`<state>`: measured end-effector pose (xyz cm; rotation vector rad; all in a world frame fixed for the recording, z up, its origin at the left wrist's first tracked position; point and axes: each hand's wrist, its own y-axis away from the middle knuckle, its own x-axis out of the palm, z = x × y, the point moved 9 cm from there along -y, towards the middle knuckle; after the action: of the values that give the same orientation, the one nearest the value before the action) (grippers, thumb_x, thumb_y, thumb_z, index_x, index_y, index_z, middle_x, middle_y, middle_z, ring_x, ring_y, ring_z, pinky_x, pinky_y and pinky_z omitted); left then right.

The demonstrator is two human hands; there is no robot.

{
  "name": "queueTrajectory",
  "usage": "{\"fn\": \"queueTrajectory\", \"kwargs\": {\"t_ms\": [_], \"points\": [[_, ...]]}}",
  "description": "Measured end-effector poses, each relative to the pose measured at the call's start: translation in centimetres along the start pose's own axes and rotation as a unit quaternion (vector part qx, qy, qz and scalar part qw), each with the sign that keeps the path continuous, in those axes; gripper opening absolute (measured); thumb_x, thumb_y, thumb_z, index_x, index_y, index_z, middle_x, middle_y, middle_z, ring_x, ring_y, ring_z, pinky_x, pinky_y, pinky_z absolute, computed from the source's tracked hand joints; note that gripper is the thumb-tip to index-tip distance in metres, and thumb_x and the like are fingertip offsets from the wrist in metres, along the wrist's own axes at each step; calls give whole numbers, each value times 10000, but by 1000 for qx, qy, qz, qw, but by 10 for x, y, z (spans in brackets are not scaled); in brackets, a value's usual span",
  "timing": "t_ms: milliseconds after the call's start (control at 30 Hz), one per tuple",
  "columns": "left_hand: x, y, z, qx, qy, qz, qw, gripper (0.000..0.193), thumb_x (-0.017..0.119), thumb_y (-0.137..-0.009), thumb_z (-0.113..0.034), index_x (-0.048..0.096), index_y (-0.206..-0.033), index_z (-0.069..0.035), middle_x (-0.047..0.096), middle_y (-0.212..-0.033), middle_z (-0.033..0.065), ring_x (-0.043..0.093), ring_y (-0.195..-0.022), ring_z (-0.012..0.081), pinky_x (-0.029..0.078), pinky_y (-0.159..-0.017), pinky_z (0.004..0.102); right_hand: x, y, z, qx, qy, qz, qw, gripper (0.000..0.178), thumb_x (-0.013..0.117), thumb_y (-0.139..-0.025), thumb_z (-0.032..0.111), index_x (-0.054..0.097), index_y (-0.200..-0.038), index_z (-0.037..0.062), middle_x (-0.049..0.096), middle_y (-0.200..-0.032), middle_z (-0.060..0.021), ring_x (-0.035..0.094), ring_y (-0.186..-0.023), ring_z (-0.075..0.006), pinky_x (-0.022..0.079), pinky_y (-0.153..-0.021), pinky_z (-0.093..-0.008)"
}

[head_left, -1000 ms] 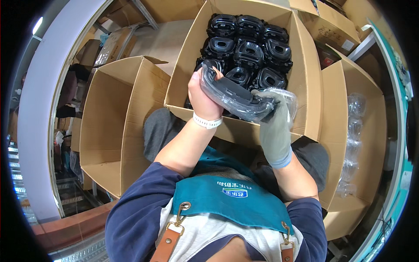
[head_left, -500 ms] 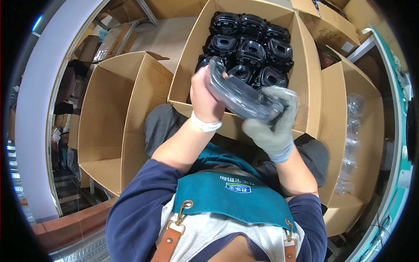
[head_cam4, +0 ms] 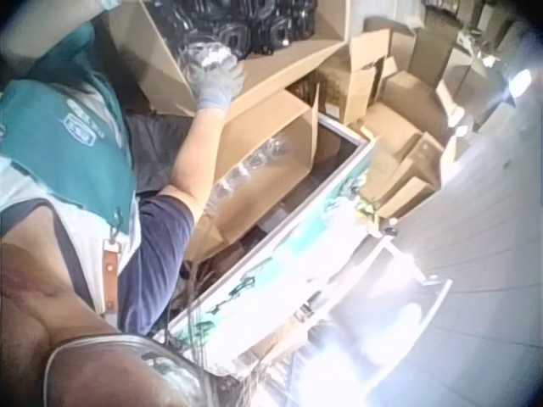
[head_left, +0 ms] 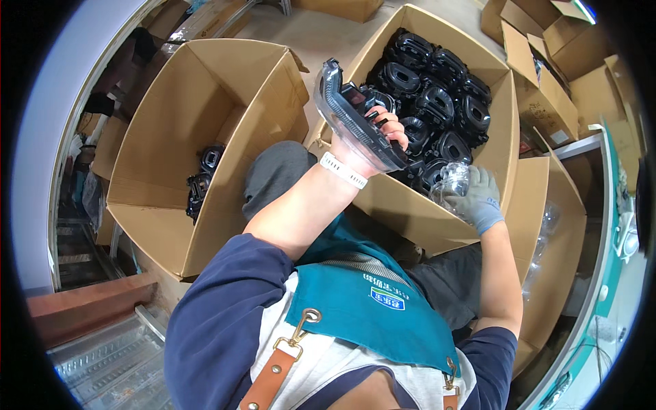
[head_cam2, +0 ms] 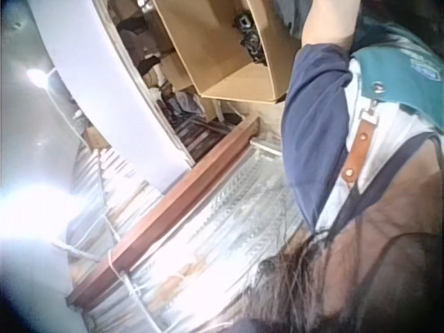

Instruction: The recorder inspects black plastic molded parts and transfers them between large cardboard boxes.

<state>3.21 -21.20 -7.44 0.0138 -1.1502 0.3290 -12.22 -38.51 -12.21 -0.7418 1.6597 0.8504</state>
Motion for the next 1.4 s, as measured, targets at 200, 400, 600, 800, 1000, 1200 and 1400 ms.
{"fn": "queueTrajectory", "kwargs": {"t_ms": [200,400,600,800,1000,1200,1400], "points": [[62,50,-107,328,-229,-116,909,292,396,-895,-273,631,-850,-105,653,-849,70,611,-869,245,483,-843,397,-13,-1,34,-108,-75,-64,989,693,769,-630,448,561,-1231,174,542,-1214,-189,502,-1136,-375,401,-996,-439],[158,197,-315,550,-371,-172,728,566,177,-914,-275,493,-1310,-23,517,-1315,198,464,-1251,370,301,-1078,593,-18,-2,16,-37,-301,4,953,657,797,-635,333,586,-1226,134,499,-1238,-202,542,-1099,-351,447,-956,-401],[81,357,-379,614,-152,-573,520,504,558,-892,-311,450,-1343,-114,404,-1442,72,452,-1234,256,395,-1022,423,-35,-13,7,3,-562,64,825,525,741,-792,223,555,-1241,26,565,-963,-60,567,-926,-143,473,-821,-264],[107,348,-382,562,-372,-464,575,776,550,-857,-421,234,-1471,-68,137,-1567,129,111,-1439,259,69,-1147,483,-125,-1,55,-115,-698,50,705,447,656,-874,105,504,-1284,8,537,-919,3,507,-848,-62,434,-775,-203],[116,78,-49,144,-843,1,519,543,584,-887,-365,484,-1287,-12,536,-1293,123,505,-1194,214,352,-1048,376,-162,36,108,-175,-762,57,621,490,654,-837,24,494,-1300,8,547,-972,-7,515,-876,-75,443,-770,-221],[72,37,41,63,-915,-21,399,185,654,-829,-65,524,-955,-34,630,-897,60,609,-836,143,488,-751,286,-151,43,66,-27,-739,-250,625,579,575,-930,239,336,-1418,36,527,-1259,-102,552,-1054,-174,451,-889,-276],[58,26,138,85,-917,306,243,330,677,-812,-278,532,-971,-28,605,-940,141,597,-863,336,483,-768,400,-68,81,46,-40,-898,-230,374,698,564,-923,410,260,-1465,93,450,-1351,-123,409,-1275,-254,326,-1075,-416]]}}
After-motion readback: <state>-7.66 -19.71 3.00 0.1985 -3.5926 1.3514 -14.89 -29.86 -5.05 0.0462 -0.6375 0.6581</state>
